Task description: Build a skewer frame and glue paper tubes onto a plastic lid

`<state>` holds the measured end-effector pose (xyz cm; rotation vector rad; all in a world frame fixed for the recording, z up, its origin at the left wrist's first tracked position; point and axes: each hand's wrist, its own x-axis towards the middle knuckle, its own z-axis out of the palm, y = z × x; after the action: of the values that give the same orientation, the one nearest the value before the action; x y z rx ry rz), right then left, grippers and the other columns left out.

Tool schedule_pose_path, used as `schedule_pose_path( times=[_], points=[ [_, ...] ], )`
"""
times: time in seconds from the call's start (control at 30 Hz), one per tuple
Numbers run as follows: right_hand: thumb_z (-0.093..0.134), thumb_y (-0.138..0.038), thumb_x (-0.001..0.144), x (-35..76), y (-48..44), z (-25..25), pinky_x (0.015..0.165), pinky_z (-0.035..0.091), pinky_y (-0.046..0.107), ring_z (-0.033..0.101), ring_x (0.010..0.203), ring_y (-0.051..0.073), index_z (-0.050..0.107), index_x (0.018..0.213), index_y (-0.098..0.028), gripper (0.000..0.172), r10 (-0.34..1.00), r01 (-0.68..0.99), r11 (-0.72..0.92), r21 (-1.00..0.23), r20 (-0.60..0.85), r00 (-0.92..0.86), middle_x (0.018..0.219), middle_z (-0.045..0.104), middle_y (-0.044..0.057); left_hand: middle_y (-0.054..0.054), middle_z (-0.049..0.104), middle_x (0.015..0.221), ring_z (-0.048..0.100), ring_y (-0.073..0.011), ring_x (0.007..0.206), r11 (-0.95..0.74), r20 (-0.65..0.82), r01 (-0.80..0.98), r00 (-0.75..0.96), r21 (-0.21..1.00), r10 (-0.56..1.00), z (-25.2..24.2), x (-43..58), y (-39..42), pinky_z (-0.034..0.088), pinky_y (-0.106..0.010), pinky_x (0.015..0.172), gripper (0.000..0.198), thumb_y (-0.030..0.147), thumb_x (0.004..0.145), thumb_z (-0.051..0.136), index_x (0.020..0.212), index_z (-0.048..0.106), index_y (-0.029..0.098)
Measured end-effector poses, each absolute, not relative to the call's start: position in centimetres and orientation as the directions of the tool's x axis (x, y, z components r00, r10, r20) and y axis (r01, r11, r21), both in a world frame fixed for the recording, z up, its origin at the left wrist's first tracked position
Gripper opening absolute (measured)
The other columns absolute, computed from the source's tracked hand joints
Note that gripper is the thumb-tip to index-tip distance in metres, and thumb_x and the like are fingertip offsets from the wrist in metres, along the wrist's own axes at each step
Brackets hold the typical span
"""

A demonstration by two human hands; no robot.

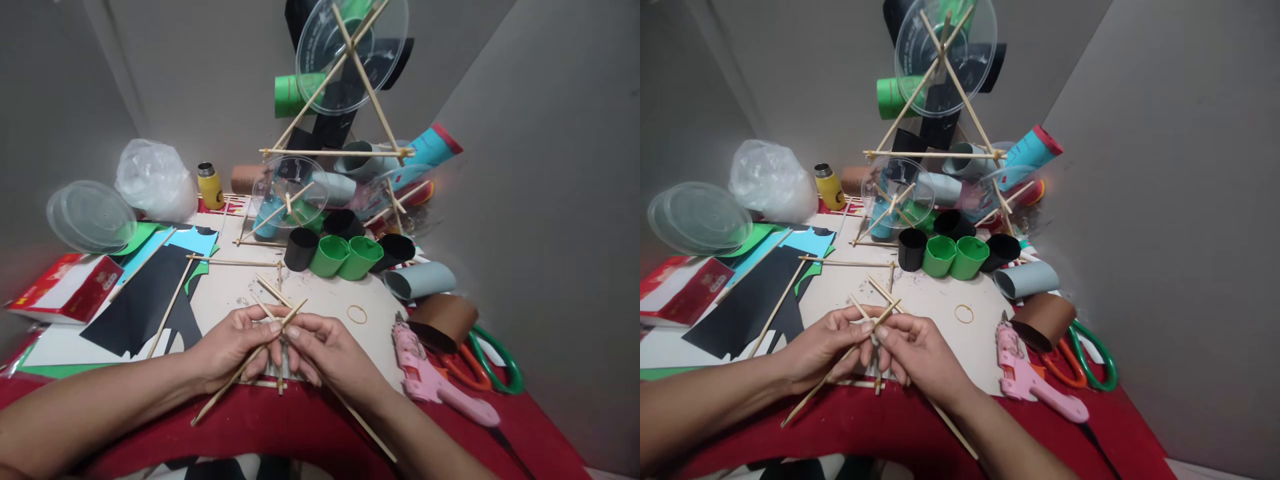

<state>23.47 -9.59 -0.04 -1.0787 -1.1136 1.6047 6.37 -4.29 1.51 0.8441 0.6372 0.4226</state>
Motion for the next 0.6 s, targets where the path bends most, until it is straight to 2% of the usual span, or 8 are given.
schedule_pose_path(
  times=[0.17, 0.6],
  points=[
    [0.053, -0.050, 0.092, 23.1, -9.5, -0.6, 0.040, 0.032, 0.018, 0.039, 0.035, 0.004, 0.061, 0.061, -0.013, 0.048, 0.975, -0.145, -0.146, -0.979, -0.118, -0.188, 0.044, 0.052, -0.004, -0.001, 0.065, 0.061, 0.042, -0.0026, 0.032, 0.603, -0.354, -0.089, 0.738, 0.793, 0.574, 1.1, 6.6, -4.6, 0.027, -0.013, 0.034, 0.045, 0.029, 0.086, 0.064, 0.127, 0.055, 0.014],
    [0.058, -0.047, 0.089, 23.6, -9.2, -0.5, 0.044, 0.033, 0.023, 0.041, 0.039, 0.008, 0.064, 0.059, -0.017, 0.043, 0.983, -0.020, -0.162, -0.987, -0.159, -0.095, 0.041, 0.051, -0.002, 0.000, 0.065, 0.067, 0.052, -0.0059, 0.042, 0.617, -0.314, -0.116, 0.780, 0.778, 0.542, -0.1, 6.7, -4.0, 0.039, -0.017, 0.042, 0.049, 0.024, 0.080, 0.070, 0.127, 0.057, 0.016]
  ],
)
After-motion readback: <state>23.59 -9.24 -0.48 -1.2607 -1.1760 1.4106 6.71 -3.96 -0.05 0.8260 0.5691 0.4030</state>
